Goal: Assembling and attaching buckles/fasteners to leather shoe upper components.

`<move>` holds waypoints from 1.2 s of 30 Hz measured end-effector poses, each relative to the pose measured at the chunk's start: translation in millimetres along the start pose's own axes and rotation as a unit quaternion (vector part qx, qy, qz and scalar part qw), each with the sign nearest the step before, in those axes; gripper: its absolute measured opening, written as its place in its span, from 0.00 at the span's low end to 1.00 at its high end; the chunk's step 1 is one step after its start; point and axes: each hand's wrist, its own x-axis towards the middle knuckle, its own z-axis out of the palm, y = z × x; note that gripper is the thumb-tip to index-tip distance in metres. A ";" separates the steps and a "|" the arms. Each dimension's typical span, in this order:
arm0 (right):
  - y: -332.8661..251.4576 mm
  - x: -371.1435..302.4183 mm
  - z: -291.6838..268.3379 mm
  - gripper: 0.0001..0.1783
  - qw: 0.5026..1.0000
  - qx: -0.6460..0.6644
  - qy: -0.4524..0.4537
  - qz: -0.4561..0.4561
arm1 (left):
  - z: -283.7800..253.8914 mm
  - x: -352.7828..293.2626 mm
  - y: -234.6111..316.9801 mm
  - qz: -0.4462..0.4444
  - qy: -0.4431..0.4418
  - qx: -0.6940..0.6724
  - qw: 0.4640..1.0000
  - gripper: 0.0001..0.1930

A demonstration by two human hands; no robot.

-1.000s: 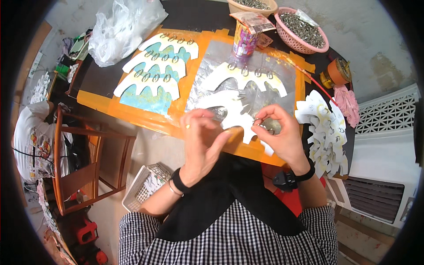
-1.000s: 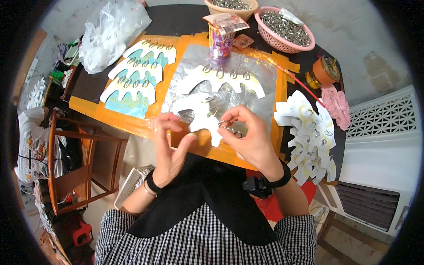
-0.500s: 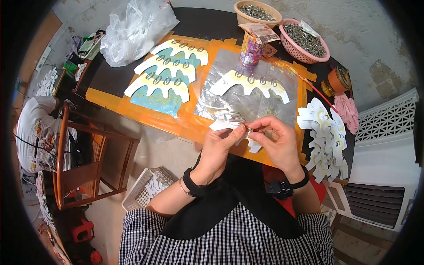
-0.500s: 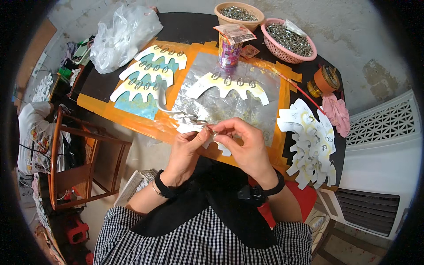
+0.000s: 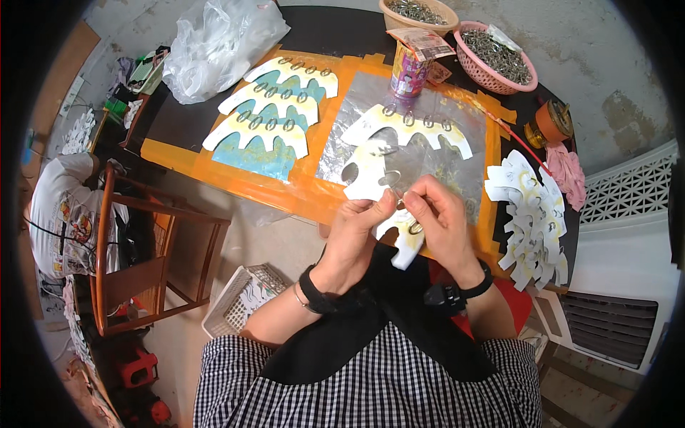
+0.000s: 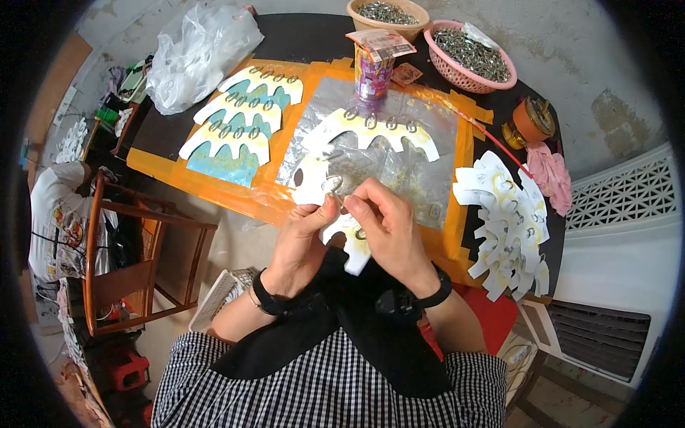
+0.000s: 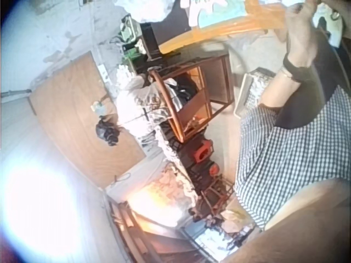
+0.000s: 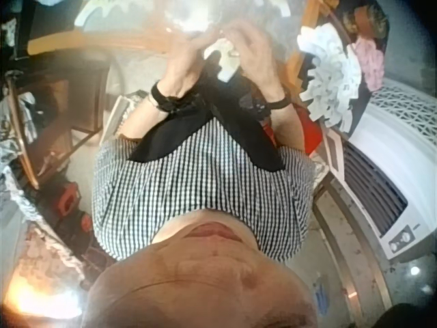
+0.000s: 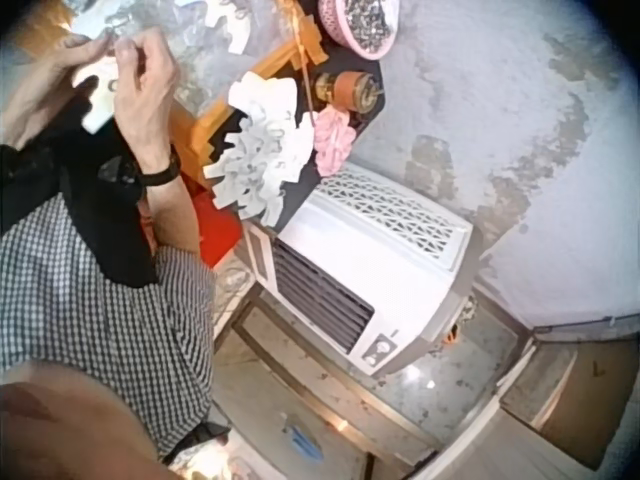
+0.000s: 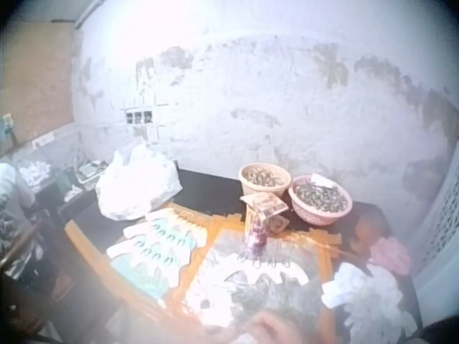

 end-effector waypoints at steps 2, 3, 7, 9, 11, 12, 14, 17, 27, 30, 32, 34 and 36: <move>0.6 -4.8 9.0 0.11 0.999 0.008 0.024 -0.020 | 7.3 -4.1 2.1 -0.010 0.008 -0.025 1.000 0.13; 2.0 -6.3 12.2 0.11 0.997 0.040 0.054 -0.023 | 11.7 -5.0 2.6 -0.003 0.007 -0.018 1.000 0.13; 1.7 -6.2 13.9 0.12 0.993 0.069 0.091 -0.015 | 3.2 5.1 5.3 -0.049 -0.015 0.036 0.998 0.16; 3.1 -5.6 10.2 0.12 0.994 0.059 0.090 -0.003 | 7.1 6.3 7.9 -0.053 0.009 -0.004 0.999 0.17; 5.5 -4.2 8.2 0.13 0.995 0.042 0.094 -0.009 | 1.2 8.1 10.5 -0.063 0.025 -0.068 0.995 0.19; 6.3 -3.9 8.2 0.13 0.995 0.043 0.093 -0.009 | -1.5 9.4 6.7 -0.062 0.026 -0.068 0.995 0.19; 8.0 -3.1 9.1 0.13 0.994 0.020 0.104 -0.028 | -5.1 10.8 -0.2 0.049 -0.036 0.086 0.994 0.16; 7.7 -6.0 9.5 0.13 0.996 0.022 0.089 -0.001 | -1.4 13.3 3.7 0.047 -0.013 0.120 0.992 0.11; 8.8 -11.8 8.2 0.12 0.997 -0.055 0.034 -0.039 | -11.3 13.3 4.1 0.027 -0.020 0.118 0.992 0.08; 17.7 -15.0 2.0 0.13 0.992 -0.089 0.028 -0.082 | -8.4 8.6 5.2 -0.006 -0.036 0.076 0.996 0.10; 23.5 -15.2 0.7 0.12 0.992 -0.088 0.030 -0.087 | -6.5 6.2 9.0 0.007 -0.047 0.099 0.994 0.11; 31.1 -16.0 1.6 0.12 0.991 -0.087 0.033 -0.092 | -7.4 5.6 9.8 0.018 -0.059 0.121 0.991 0.12; 36.3 -17.7 4.4 0.11 0.994 -0.066 0.038 -0.081 | -9.4 4.3 10.3 0.038 -0.087 0.089 0.991 0.14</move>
